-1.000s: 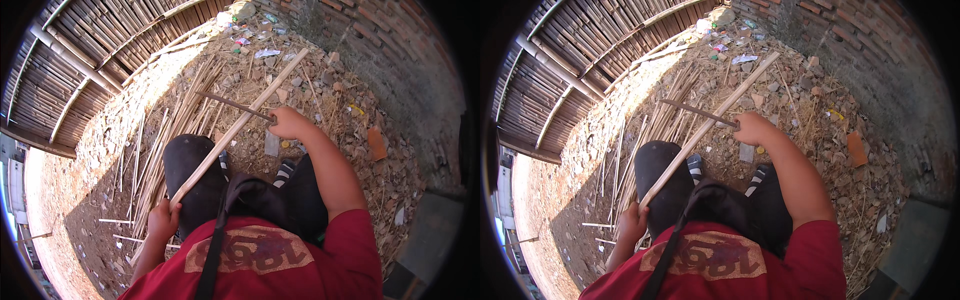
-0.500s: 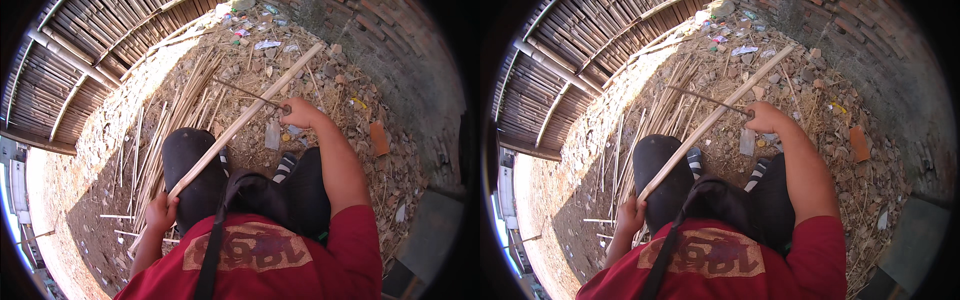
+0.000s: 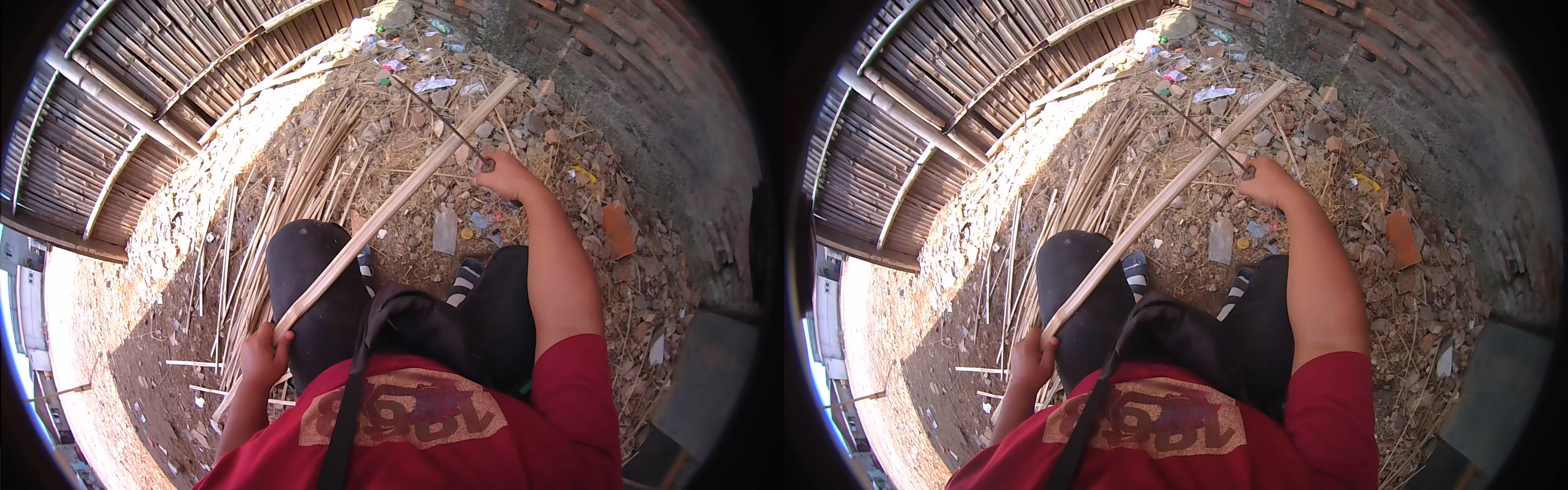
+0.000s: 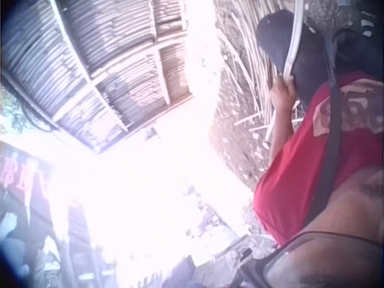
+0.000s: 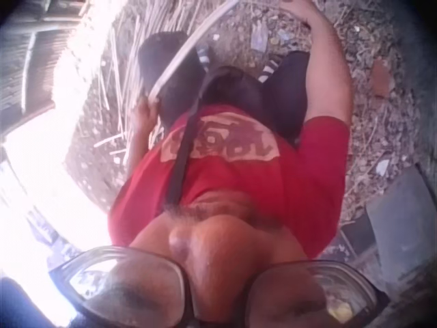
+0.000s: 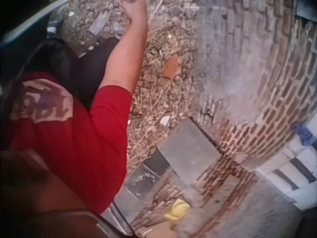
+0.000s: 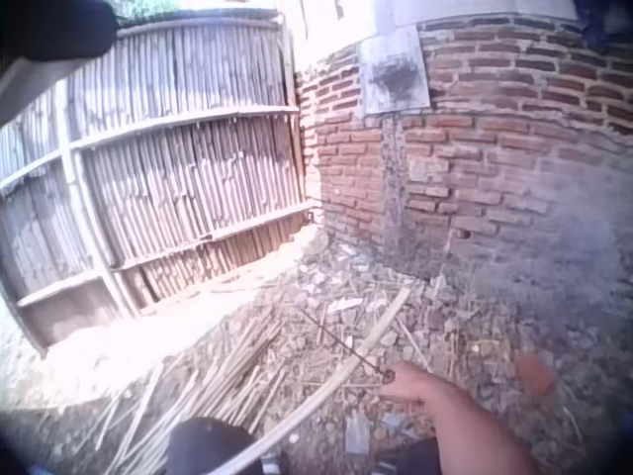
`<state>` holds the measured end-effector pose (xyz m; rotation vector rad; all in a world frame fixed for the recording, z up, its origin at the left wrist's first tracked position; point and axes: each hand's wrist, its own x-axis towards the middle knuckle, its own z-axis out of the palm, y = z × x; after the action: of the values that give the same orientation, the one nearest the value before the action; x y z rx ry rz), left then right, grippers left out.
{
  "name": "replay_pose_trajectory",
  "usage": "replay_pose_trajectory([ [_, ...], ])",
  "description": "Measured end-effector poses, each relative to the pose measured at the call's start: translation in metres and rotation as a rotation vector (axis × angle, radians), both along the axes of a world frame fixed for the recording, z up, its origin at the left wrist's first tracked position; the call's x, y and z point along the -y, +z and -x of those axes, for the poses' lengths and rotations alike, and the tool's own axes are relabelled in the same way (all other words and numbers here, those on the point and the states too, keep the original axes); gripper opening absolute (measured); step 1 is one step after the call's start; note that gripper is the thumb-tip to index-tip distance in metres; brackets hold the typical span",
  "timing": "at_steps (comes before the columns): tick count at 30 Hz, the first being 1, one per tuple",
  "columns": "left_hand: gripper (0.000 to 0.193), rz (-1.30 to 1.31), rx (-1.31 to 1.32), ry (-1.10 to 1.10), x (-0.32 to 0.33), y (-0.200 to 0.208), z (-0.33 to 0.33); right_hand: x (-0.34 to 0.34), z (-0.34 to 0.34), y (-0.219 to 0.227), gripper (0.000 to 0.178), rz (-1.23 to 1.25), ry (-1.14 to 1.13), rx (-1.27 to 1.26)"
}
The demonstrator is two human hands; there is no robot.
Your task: The person shaves thin layers off a bamboo strip using a large knife, repeatedly drawing the blade along the length of the wood while holding it in their lap.
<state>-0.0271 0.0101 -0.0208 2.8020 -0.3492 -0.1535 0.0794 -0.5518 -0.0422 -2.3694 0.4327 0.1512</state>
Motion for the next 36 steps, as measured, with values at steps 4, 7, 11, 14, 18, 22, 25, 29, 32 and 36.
replay_pose_trajectory([
  [4,0.029,0.250,-0.218,-0.033,-0.012,0.017,0.001,-0.018,0.020,0.024,0.058,0.005,0.057,0.191],
  [7,0.022,0.427,-0.409,0.093,-0.004,0.028,0.006,-0.031,0.031,0.049,0.051,-0.038,0.118,0.164],
  [11,0.026,0.179,-0.149,0.018,-0.001,0.030,0.008,-0.052,0.033,0.058,0.041,0.050,0.201,0.227],
  [14,0.033,0.157,-0.128,0.055,0.008,0.033,0.010,-0.079,0.036,0.067,0.039,0.231,0.281,0.246],
  [18,0.037,0.183,-0.167,0.069,0.003,0.027,0.008,-0.099,0.026,0.049,0.039,0.318,0.444,0.149],
  [22,0.038,0.078,-0.046,-0.031,-0.006,0.005,0.001,-0.070,0.011,0.024,0.039,0.097,0.291,0.107],
  [25,0.037,0.048,-0.091,0.002,0.000,0.008,-0.003,-0.047,0.000,0.007,0.041,-0.067,0.091,0.134],
  [29,0.033,0.076,-0.118,0.052,0.000,0.015,0.000,-0.100,0.017,0.047,0.040,0.186,0.341,0.081],
  [32,0.030,0.091,-0.090,-0.026,-0.008,0.007,-0.005,-0.093,0.014,0.040,0.035,0.154,0.375,0.052],
  [36,0.025,0.112,-0.211,0.075,-0.004,0.022,-0.011,-0.024,0.000,0.013,0.032,-0.061,0.058,0.084],
])
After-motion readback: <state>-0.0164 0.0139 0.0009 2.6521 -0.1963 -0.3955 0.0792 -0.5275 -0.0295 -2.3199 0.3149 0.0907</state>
